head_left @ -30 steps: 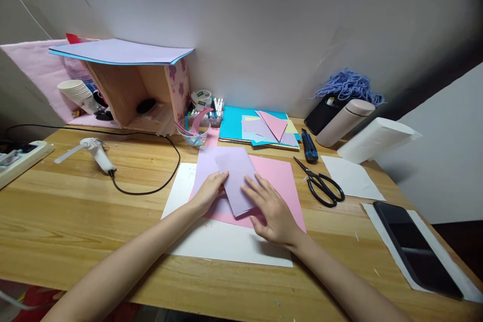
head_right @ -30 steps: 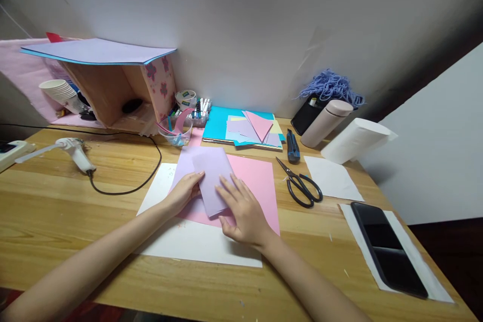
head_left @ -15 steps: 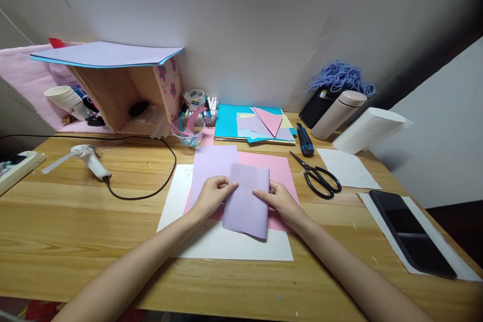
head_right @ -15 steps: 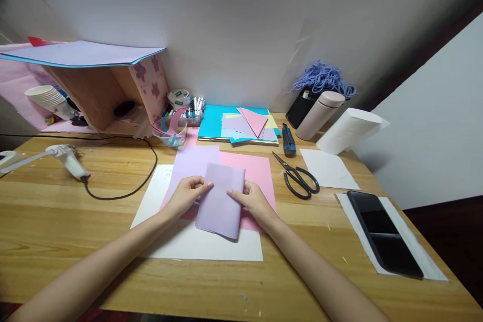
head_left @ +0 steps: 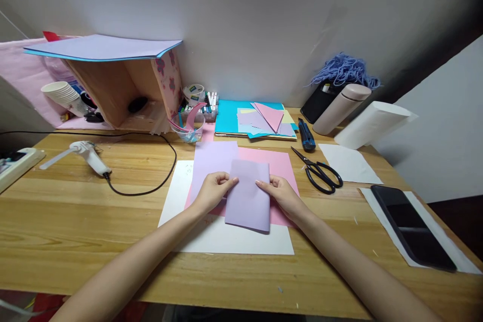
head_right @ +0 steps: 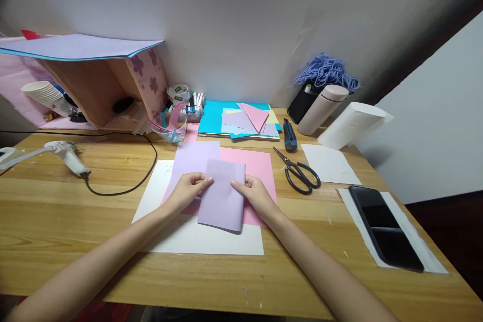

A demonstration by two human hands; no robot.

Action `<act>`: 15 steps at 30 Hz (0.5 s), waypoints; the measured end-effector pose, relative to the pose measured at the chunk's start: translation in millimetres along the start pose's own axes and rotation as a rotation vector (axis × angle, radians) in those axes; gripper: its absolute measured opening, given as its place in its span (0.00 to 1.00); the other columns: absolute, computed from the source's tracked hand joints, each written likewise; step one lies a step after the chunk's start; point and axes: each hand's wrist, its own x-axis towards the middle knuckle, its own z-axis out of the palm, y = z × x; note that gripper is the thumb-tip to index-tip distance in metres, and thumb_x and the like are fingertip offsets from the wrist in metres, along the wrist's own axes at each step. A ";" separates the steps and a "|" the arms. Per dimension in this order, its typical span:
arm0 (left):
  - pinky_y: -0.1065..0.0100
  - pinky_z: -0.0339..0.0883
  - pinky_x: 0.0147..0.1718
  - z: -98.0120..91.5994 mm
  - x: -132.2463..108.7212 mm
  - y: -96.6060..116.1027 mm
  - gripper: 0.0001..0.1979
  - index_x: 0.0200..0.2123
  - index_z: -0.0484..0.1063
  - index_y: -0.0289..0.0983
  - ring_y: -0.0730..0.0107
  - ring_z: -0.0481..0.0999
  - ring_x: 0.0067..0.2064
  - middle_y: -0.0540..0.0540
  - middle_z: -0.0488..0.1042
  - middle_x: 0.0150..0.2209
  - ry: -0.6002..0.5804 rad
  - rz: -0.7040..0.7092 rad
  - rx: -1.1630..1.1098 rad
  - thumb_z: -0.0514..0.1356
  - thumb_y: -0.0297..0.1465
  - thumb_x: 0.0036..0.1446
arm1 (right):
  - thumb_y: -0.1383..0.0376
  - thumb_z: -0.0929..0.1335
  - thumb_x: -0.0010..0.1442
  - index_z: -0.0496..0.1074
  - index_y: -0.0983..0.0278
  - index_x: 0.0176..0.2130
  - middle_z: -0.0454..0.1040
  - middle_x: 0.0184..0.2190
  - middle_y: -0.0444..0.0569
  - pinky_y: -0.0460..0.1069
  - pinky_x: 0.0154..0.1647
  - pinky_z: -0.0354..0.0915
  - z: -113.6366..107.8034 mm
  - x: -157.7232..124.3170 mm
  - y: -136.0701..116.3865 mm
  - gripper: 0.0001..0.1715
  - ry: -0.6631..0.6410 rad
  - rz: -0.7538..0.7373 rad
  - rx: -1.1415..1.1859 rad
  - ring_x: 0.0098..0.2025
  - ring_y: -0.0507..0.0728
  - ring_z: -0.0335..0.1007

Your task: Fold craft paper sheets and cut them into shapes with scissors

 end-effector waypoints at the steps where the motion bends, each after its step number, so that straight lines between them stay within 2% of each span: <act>1: 0.74 0.57 0.21 0.3 -0.1 0.3 0.20 0.23 0.68 0.32 0.77 0.64 0.20 0.52 0.66 0.18 0.009 0.000 -0.005 0.63 0.46 0.42 | 0.53 0.71 0.47 0.73 0.69 0.40 0.77 0.33 0.53 0.51 0.36 0.67 -0.3 0.2 0.1 0.26 0.001 0.005 0.001 0.34 0.58 0.72; 5: 0.73 0.58 0.21 0.7 0.3 -0.1 0.20 0.24 0.69 0.32 0.75 0.66 0.21 0.51 0.67 0.19 0.037 0.001 -0.021 0.63 0.46 0.42 | 0.54 0.72 0.46 0.74 0.69 0.37 0.77 0.32 0.51 0.50 0.35 0.66 -1.8 0.8 0.6 0.23 -0.006 0.020 0.021 0.33 0.57 0.73; 15: 0.74 0.58 0.21 -1.2 0.9 -0.7 0.19 0.25 0.69 0.33 0.75 0.66 0.21 0.51 0.68 0.19 0.059 0.017 0.038 0.61 0.46 0.44 | 0.58 0.72 0.46 0.75 0.68 0.37 0.77 0.34 0.52 0.48 0.35 0.66 -3.9 3.0 0.4 0.20 -0.037 0.052 0.022 0.34 0.56 0.72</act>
